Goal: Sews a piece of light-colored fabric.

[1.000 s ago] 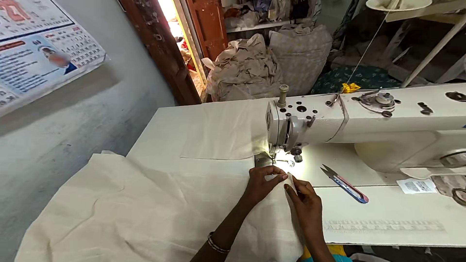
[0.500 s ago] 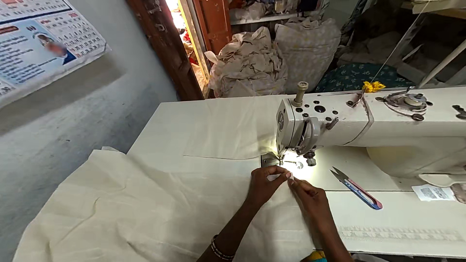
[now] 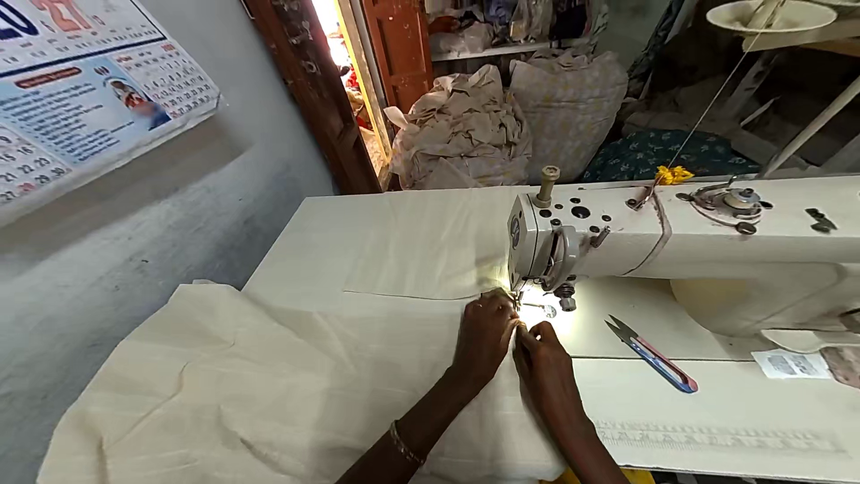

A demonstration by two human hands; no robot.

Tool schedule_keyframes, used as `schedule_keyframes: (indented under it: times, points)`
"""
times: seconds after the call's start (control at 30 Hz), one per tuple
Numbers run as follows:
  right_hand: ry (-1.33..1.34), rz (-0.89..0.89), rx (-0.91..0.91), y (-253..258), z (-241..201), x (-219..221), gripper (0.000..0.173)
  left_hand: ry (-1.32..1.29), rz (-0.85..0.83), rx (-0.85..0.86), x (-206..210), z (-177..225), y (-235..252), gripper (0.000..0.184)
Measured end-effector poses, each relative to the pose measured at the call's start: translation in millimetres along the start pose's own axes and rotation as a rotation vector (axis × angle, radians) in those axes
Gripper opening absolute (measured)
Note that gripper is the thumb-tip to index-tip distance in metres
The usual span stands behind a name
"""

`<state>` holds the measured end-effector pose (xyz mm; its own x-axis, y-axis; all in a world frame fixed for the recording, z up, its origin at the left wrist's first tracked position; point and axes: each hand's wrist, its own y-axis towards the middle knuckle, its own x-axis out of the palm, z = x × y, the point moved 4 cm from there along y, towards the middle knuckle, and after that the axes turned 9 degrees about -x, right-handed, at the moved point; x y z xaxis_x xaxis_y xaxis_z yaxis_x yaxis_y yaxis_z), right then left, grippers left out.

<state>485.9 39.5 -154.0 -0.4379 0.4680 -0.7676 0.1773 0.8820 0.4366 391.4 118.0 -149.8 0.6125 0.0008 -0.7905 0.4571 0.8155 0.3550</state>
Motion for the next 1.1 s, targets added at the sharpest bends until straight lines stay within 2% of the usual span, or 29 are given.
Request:
schedule_keyframes:
  times: [0.07,0.13,0.23,0.43,0.53,0.63,0.7,0.77,0.83,0.9,0.93,1.0,1.07,1.1]
  points:
    - [0.001,-0.007,-0.037,8.4,4.1,2.4,0.015,0.114,-0.073,0.037,1.0,3.9,-16.0,0.028]
    - [0.002,0.006,-0.057,12.2,5.3,3.2,0.014,0.116,-0.189,0.025,5.4,1.5,-26.8,0.038]
    - [-0.009,0.018,-0.032,15.6,2.7,1.1,0.016,0.079,-0.225,0.03,5.8,-2.4,-24.8,0.041]
    - [-0.032,0.082,-0.077,16.7,6.8,-1.6,0.011,0.034,-0.169,0.007,5.0,-4.7,-12.0,0.037]
    - [0.012,0.061,-0.097,9.9,11.0,-6.6,0.014,-0.001,-0.114,0.027,1.9,-8.9,0.5,0.028]
    - [0.095,-0.027,-0.089,-0.5,34.8,-30.6,0.016,-0.044,0.063,0.013,-8.9,-11.1,15.7,0.019]
    - [-0.009,-0.017,-0.045,-15.4,60.0,-62.9,0.02,-0.054,0.112,-0.069,-19.4,-17.1,30.4,0.02]
    - [-0.142,0.012,0.054,-32.9,93.5,-90.7,0.035,-0.077,0.031,-0.202,-20.5,-35.1,53.7,0.024]
    - [-0.268,0.054,0.075,-41.2,121.4,-100.7,0.033,-0.071,-0.132,-0.342,-14.9,-52.6,81.7,0.035]
    - [-0.356,0.012,0.025,-31.5,130.1,-99.8,0.025,0.0,-0.324,-0.423,-7.5,-54.3,107.4,0.044]
    - [-0.369,-0.044,-0.009,-19.8,126.6,-95.3,0.022,0.072,-0.396,-0.444,-0.1,-53.8,118.7,0.047]
    - [-0.4,-0.137,-0.171,10.4,106.8,-78.6,0.018,0.202,-0.435,-0.453,19.0,-55.0,134.2,0.07]
    - [-0.413,-0.173,-0.325,42.9,83.2,-58.8,0.015,0.22,-0.43,-0.433,28.8,-53.5,141.0,0.073]
    - [-0.382,-0.186,-0.347,57.2,74.2,-50.2,0.013,0.182,-0.418,-0.404,28.1,-52.4,141.2,0.069]
